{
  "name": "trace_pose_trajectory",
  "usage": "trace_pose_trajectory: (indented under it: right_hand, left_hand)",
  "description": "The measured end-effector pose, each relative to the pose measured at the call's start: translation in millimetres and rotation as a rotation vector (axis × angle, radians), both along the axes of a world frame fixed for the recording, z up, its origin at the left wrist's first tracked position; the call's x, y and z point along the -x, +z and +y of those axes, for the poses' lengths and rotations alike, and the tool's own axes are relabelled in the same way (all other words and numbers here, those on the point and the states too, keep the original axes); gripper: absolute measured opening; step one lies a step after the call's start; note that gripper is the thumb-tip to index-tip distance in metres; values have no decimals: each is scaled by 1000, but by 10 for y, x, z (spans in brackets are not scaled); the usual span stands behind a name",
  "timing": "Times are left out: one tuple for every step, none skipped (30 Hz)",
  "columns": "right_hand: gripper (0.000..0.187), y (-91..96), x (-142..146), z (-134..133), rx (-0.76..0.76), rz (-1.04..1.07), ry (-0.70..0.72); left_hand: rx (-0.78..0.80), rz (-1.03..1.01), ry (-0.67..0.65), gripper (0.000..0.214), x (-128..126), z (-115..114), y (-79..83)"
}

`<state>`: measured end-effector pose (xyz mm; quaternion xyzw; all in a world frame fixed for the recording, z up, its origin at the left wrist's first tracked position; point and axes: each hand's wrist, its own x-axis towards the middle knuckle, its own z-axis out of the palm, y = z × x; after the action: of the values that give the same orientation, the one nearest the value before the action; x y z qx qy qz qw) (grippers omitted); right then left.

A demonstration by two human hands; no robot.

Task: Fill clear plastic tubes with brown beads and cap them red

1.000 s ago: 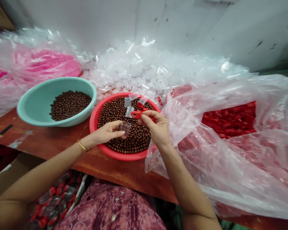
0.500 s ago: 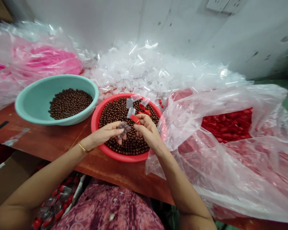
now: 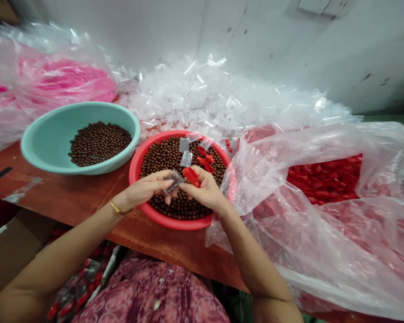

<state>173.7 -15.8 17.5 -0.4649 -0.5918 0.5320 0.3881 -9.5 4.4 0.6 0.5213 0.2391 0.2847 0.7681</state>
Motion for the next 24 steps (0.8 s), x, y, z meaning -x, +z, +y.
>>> trace_pose_trajectory:
  right_hand:
    - [36,-2,-7,3,4,-10,-20]
    - [37,-6,-16,7,13,-23,-46]
    - [38,-14,-27,11,28,-37,-72]
    - [39,-24,-38,15,45,-47,-95]
    - [39,-35,-50,16,60,-51,-113]
    - [39,-48,-60,15,71,-53,-124]
    - [37,-59,-67,11,73,-57,-128]
    - [35,-68,-70,4,63,-68,-128]
    - [31,-74,-69,-6,42,-92,-127]
    - [27,-77,-63,-18,12,-126,-128]
    - [23,-77,-52,-33,-26,-165,-129]
    - [19,-74,-40,-49,-67,-200,-129]
    - [16,-70,-26,-66,-107,-228,-128]
    - [15,-65,-14,-83,-143,-251,-125]
    - [15,-62,-4,-98,-177,-266,-120]
    - [16,-59,2,-110,-201,-271,-112]
    - [18,-57,4,-118,-217,-272,-109]
    - [20,-57,1,-121,-229,-280,-111]
    - [22,-58,-4,-121,-249,-298,-120]
    - [25,-60,-12,-118,-284,-329,-131]
    - [28,-62,-22,-113,-334,-375,-140]
    - [30,-66,-31,-109,-399,-430,-140]
    - [33,-71,-39,-107,-469,-487,-127]
    - [35,-77,-45,-107,-532,-541,-104]
  left_hand:
    - [0,-6,11,31,0,0,0]
    - [-1,-9,24,32,0,0,1]
    - [-9,-8,33,32,-1,-1,1]
    - [-22,-1,37,33,-4,-4,0]
    - [-38,13,40,32,-8,-8,-1]
    - [-57,28,41,32,-12,-12,-2]
    - [-76,48,38,32,-17,-17,-4]
    - [-92,69,33,31,-21,-22,-6]
    - [-103,87,27,31,-25,-25,-8]
    - [-112,101,24,31,-29,-27,-11]
    - [-119,111,21,30,-31,-27,-13]
    - [-124,117,22,30,-33,-26,-16]
    - [-126,121,26,30,-35,-24,-19]
    - [-129,124,29,30,-36,-22,-21]
    - [-132,129,31,30,-38,-20,-24]
    - [-138,136,36,30,-40,-19,-26]
    - [-145,143,43,29,-42,-18,-28]
    - [-154,151,54,29,-45,-19,-28]
    - [-164,158,68,28,-49,-20,-28]
    - [-174,165,83,27,-52,-21,-26]
    - [-185,171,95,26,-56,-23,-24]
    - [-198,178,103,25,-60,-25,-21]
    - [-213,185,111,24,-64,-27,-18]
    - [-230,192,118,23,-67,-30,-16]
